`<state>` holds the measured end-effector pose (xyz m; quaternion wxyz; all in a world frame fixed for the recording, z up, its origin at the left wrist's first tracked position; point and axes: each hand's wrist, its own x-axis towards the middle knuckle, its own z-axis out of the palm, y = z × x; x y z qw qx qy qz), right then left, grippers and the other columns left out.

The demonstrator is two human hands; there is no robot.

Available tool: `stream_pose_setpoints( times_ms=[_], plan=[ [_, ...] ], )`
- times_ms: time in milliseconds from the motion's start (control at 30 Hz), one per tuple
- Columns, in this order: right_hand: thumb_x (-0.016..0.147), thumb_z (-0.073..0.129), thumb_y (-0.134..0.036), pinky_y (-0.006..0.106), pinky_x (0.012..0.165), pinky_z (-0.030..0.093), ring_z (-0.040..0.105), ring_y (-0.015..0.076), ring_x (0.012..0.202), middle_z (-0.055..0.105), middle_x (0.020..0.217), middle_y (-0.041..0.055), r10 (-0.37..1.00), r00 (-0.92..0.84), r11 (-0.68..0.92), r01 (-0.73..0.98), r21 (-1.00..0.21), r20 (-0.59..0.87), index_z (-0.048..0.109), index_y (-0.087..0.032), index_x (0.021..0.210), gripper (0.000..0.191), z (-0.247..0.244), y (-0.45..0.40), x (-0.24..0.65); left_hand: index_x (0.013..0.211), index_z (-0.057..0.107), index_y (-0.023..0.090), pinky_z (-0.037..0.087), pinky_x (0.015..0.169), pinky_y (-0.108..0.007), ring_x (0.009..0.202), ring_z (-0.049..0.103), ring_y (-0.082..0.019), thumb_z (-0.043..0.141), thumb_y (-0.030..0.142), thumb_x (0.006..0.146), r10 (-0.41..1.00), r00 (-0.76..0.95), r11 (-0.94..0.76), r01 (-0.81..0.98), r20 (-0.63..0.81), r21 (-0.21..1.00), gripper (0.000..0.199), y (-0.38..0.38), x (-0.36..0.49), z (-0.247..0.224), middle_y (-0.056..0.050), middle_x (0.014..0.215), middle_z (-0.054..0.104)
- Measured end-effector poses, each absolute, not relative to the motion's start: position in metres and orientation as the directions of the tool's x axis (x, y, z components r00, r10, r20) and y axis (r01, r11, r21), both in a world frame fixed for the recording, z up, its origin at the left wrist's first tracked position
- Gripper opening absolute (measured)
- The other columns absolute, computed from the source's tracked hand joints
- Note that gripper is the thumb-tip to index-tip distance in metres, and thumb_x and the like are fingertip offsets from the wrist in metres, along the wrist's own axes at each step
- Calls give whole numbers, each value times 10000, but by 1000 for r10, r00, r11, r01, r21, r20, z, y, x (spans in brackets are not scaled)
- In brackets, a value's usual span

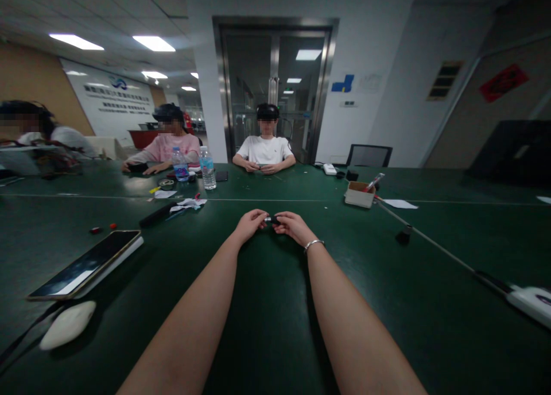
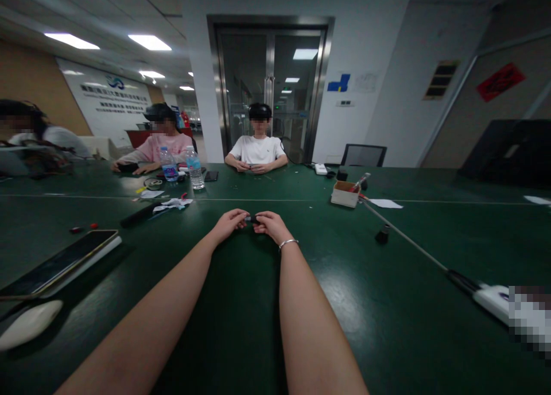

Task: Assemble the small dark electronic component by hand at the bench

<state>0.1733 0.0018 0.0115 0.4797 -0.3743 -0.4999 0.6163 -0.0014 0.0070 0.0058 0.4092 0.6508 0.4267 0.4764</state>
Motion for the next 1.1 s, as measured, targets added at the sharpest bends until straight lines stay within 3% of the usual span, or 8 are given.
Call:
stream_pose_setpoints(
  times_ms=[167,400,567,800,1100],
  plan=[
    [823,529,-68,222,508,542,626,120,510,649,615,66,965,-263,-48,-229,-972,14,570,-103,902,95,12,2,173,881,595,137,411,567,-228,585,546,-106,652,279,678,948,184,-291,154,262,944,254,8,-2,3,-6,650,606],
    [812,575,-96,228,498,542,625,123,512,647,620,63,966,-259,-47,-229,-972,15,579,-102,895,84,11,2,174,838,622,134,423,583,-245,616,561,-116,641,347,691,958,141,-275,195,250,942,260,10,-2,2,-48,758,647],
    [808,588,-101,224,500,540,622,122,506,649,619,72,967,-255,-52,-226,-973,8,579,-98,898,90,11,2,173,953,610,157,428,580,-247,616,571,-116,649,360,691,940,138,-334,205,311,920,333,6,-3,5,-41,808,639],
    [825,551,-83,213,516,538,623,114,505,651,615,73,964,-266,-51,-228,-972,12,567,-101,896,75,11,2,173,886,590,161,423,556,-241,576,554,-107,603,392,732,940,155,-330,192,303,924,278,7,-2,4,-26,760,622],
    [826,547,-73,215,513,540,627,118,507,654,609,72,964,-266,-52,-236,-970,13,569,-94,902,82,10,3,174,870,614,144,436,613,-259,599,550,-115,678,370,666,927,185,-360,200,325,911,312,12,-4,-1,-23,710,625]
  ],
)
